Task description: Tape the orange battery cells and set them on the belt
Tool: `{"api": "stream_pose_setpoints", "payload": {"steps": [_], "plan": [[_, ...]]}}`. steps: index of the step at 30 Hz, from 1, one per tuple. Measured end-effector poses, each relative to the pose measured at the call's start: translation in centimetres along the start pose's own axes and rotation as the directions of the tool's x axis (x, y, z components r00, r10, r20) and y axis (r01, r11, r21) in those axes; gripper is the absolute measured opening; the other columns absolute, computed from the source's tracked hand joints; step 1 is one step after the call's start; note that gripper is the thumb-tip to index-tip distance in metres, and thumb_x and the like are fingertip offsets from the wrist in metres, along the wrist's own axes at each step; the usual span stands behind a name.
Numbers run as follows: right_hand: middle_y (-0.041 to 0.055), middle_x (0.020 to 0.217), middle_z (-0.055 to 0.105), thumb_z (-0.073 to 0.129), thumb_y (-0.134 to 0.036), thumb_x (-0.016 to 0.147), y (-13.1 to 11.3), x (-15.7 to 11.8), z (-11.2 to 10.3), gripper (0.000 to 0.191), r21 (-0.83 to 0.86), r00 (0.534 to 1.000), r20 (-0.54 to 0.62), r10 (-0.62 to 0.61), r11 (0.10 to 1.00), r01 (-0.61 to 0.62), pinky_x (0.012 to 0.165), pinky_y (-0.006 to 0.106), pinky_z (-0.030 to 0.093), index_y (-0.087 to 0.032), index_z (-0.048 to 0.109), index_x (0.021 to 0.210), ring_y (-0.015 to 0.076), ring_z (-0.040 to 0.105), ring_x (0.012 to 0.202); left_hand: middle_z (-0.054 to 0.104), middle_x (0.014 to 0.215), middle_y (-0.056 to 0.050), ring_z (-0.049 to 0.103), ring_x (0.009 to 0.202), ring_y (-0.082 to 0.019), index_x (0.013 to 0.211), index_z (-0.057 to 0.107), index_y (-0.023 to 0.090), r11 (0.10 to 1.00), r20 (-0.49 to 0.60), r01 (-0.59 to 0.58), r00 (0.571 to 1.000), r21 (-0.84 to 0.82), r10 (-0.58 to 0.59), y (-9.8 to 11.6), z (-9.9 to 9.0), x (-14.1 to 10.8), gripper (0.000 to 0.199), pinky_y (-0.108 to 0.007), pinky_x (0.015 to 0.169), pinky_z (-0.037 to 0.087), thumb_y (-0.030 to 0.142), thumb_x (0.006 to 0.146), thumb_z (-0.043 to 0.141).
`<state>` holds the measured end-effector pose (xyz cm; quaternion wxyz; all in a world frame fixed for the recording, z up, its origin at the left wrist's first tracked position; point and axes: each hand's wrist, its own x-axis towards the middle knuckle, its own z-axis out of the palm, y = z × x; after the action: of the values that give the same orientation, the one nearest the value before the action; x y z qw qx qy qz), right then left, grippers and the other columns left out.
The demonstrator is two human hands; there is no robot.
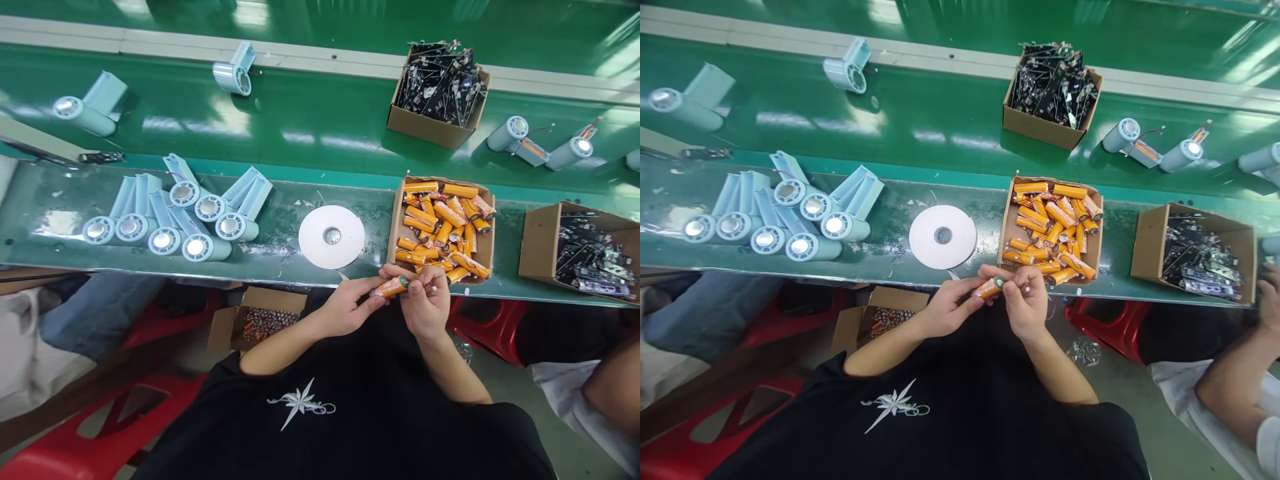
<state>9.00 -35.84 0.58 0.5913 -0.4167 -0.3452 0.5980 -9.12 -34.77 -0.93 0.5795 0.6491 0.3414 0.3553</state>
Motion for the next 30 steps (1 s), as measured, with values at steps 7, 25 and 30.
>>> {"api": "stream_pose_setpoints", "payload": {"steps": [7, 25, 30], "plan": [[0.0087, 0.113, 0.085, 0.077, -0.063, 0.096, -0.8, 0.6, -0.6, 0.058, -0.055, 0.997, 0.016, 0.071, 0.996, -0.07, 0.078, 0.051, 0.068, -0.03, 0.03, 0.09, 0.0328, 0.082, 0.097, 0.082, 0.107, -0.012, 0.079, 0.085, -0.019, 0.13, 0.073, 0.014, 0.986, 0.033, 0.042, 0.999, -0.164, -0.037, 0.2, 0.0, 0.2, 0.049, -0.032, 0.083, 0.065, 0.055, 0.111, 0.053], [-0.0002, 0.101, 0.084, 0.1, -0.039, 0.08, -1.5, 0.5, -3.4, 0.043, -0.165, 0.972, -0.137, -0.19, 0.972, 0.166, 0.079, 0.052, 0.074, -0.029, 0.061, 0.093, 0.0298, 0.085, 0.084, 0.062, 0.158, -0.016, 0.042, 0.157, -0.048, 0.155, 0.06, 0.025, 0.469, 0.119, -0.068, 0.99, 0.881, -0.08, -1.0, -11.4, -0.6, 0.075, -0.074, 0.126, 0.039, 0.045, 0.088, 0.087], [-0.0047, 0.08, 0.075, 0.099, -0.038, 0.081, -1.5, 0.8, -3.9, 0.032, -0.121, 0.946, -0.188, -0.264, 0.962, 0.244, 0.083, 0.056, 0.074, -0.03, 0.069, 0.087, 0.0316, 0.085, 0.09, 0.068, 0.148, -0.016, 0.046, 0.149, -0.045, 0.153, 0.059, 0.022, 0.378, 0.193, -0.129, 0.972, 0.917, -0.137, -0.5, -12.3, 0.0, 0.064, -0.07, 0.12, 0.046, 0.026, 0.093, 0.079]]}}
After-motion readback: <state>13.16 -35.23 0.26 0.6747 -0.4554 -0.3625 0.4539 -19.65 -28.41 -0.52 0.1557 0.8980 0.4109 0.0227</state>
